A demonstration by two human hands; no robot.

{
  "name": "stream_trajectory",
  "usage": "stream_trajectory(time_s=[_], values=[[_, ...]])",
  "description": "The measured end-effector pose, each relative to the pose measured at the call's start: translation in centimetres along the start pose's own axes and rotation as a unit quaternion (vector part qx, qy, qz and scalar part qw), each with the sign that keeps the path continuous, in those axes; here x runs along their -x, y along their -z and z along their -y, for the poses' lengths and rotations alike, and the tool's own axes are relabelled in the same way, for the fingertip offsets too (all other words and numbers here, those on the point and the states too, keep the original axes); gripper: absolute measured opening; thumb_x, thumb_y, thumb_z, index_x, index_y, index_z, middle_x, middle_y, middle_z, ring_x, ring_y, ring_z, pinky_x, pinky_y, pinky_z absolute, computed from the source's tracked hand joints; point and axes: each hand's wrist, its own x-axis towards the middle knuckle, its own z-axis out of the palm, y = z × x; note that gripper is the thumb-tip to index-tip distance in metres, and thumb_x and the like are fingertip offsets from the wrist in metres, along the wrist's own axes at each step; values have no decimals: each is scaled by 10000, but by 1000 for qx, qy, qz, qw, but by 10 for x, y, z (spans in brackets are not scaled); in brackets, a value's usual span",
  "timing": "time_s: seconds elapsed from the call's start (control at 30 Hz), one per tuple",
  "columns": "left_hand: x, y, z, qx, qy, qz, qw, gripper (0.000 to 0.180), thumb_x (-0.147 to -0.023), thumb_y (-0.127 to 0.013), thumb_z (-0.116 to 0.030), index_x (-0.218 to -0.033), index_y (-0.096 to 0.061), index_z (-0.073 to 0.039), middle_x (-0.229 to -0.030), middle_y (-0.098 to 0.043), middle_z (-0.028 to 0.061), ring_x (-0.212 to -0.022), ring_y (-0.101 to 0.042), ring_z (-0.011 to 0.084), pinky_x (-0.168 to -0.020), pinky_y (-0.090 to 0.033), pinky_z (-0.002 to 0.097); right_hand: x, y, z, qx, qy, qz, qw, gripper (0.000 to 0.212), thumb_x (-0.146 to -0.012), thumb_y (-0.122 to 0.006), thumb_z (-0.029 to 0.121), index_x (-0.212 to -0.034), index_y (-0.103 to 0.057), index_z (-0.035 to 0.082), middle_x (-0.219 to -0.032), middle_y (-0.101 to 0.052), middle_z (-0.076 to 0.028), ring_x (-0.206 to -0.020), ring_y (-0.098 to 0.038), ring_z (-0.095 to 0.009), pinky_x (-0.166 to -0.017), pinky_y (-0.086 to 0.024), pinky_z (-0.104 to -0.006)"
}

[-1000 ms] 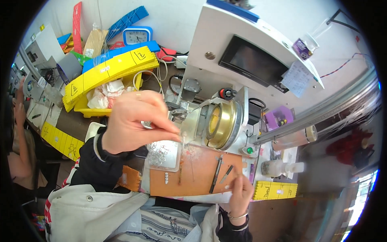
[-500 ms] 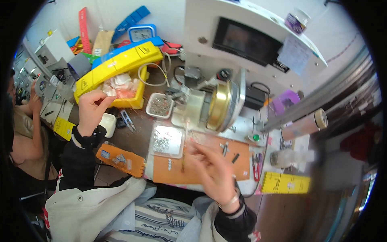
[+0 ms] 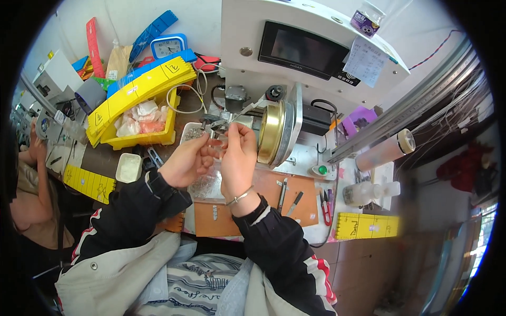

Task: Assemble small mechanical or electronic components using adhesive and manual tools at a workbench station.

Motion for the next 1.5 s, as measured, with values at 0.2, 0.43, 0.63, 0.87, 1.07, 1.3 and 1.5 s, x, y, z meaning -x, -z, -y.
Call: stream_trajectory(time_s=[0.2,0.43,0.63,0.87,1.07,1.3,1.5], values=[[-25,6,-2,72,23,21,997,322,-1103,-417,-358,-1123,-576,-78,-822,-639,-11,-618,-511,56,-509,-372,201,-18,-1,-16,9,73,4,997,187,-1052,-559,202,-1074,-522,20,-883,-551,-19,-730,-510,-64,-619,-440,-213],[-33,25,3,2,-82,-13,997,138,-1028,-609,-214,-1074,-614,-85,-880,-629,-21,-729,-545,51,-580,-402,209,-28,10,-36,192,233,-25,953,154,-1054,-550,167,-1040,-525,15,-884,-555,-21,-778,-517,-96,-722,-455,-259],[-22,-10,-9,-152,-348,-193,905,162,-1011,-601,-142,-1138,-643,-49,-995,-671,16,-916,-582,85,-791,-461,255,-23,10,-27,53,119,9,991,119,-1061,-533,154,-1025,-519,42,-823,-522,-2,-687,-462,-61,-608,-399,-220],[-15,-42,-44,-566,-552,-121,599,96,-826,-742,-161,-898,-700,-112,-966,-691,49,-1138,-594,261,-966,-375,439,-17,4,-9,43,93,23,994,127,-1072,-511,173,-1025,-515,56,-773,-493,18,-603,-425,-48,-519,-367,-225],[13,-46,-42,-607,-601,-108,508,115,-776,-765,-77,-857,-684,-88,-899,-688,38,-1056,-637,283,-910,-426,420,8,13,-1,-16,25,82,996,118,-1071,-512,156,-1030,-509,45,-766,-510,10,-610,-447,-52,-533,-378,-222],[45,-47,-9,-578,-610,-73,537,189,-731,-790,-2,-873,-689,-77,-890,-686,57,-938,-661,272,-836,-475,390,53,37,6,8,-4,106,994,115,-1071,-526,163,-1032,-502,57,-781,-512,17,-645,-475,-50,-567,-387,-201],[38,-50,-23,-516,-576,-15,634,185,-736,-768,50,-886,-687,-22,-866,-681,105,-822,-665,296,-701,-531,363,40,34,13,-23,10,123,992,128,-1072,-535,196,-1054,-524,69,-777,-527,20,-654,-488,-51,-585,-405,-207]])
